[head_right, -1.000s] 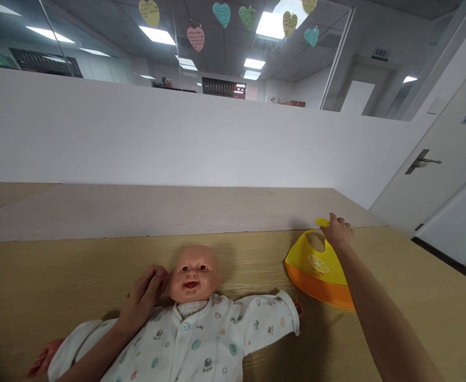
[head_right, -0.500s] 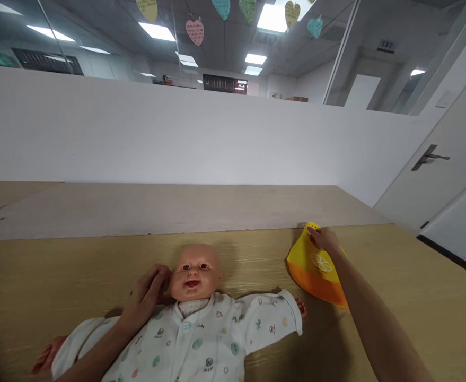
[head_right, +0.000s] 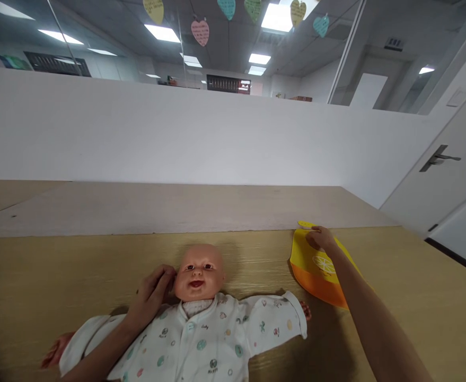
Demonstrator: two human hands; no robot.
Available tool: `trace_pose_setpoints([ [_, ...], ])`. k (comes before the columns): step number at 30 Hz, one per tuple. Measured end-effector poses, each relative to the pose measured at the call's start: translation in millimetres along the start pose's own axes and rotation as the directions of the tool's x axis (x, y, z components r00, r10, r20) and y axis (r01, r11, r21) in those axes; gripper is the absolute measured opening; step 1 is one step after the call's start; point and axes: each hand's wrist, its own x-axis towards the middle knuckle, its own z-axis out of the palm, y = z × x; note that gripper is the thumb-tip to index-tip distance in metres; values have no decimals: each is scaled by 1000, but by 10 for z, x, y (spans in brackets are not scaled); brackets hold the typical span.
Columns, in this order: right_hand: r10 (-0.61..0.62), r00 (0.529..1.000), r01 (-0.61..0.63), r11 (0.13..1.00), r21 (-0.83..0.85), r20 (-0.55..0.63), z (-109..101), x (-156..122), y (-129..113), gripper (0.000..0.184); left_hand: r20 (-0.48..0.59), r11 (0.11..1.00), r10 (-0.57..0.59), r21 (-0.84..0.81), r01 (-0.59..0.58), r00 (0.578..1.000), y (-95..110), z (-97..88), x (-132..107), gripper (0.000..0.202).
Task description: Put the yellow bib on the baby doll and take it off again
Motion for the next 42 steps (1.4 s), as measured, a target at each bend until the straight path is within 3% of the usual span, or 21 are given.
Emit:
trace_pose_setpoints([
  [4,52,993,-70,980,-188,-103,-73,-7,36,59,-8,1000,8,11,-8,1000,22,-6,-5,37],
  [8,-40,988,-14,940,-341,-150,-87,-122,42,50,-16,1000,7,18,-6,1000,56,-8,-3,37],
  [11,-106,983,48,935,-351,-150,-38,-291,-13,41,-20,1000,9,17,-9,1000,71,-10,-1,37],
  [14,-232,965,184,932,-311,-126,78,-583,-132,35,-32,999,28,28,-28,999,70,-18,-3,35],
  [17,-439,898,421,878,-228,-35,216,-1028,-286,31,-36,997,50,64,-47,998,65,-30,-7,34],
  [20,-645,744,664,741,-95,174,285,-1537,-442,36,-12,989,76,130,-74,997,81,-63,-13,30],
  [22,-717,598,777,629,-38,357,280,-1829,-547,36,56,973,109,200,-118,993,110,-129,-36,25],
  [24,-766,430,869,494,10,477,258,-2042,-657,50,155,941,161,274,-199,975,142,-253,-96,19],
  [26,-773,298,921,388,46,560,250,-2174,-761,73,262,888,234,334,-315,936,159,-430,-211,34],
  [28,-750,234,941,335,50,619,278,-2244,-826,88,389,810,292,385,-443,873,134,-625,-376,55],
  [31,-710,222,951,308,11,668,376,-2282,-792,96,494,736,315,412,-537,810,10,-850,-651,80],
  [34,-716,256,950,309,-33,650,474,-2291,-649,101,489,682,295,494,-539,821,-136,-912,-823,95],
  [38,-741,274,948,317,-39,613,532,-2299,-545,97,418,573,353,611,-547,837,-169,-807,-816,85],
  [42,-789,279,954,295,-62,548,584,-2298,-541,89,445,546,340,624,-559,829,-86,-704,-735,64],
])
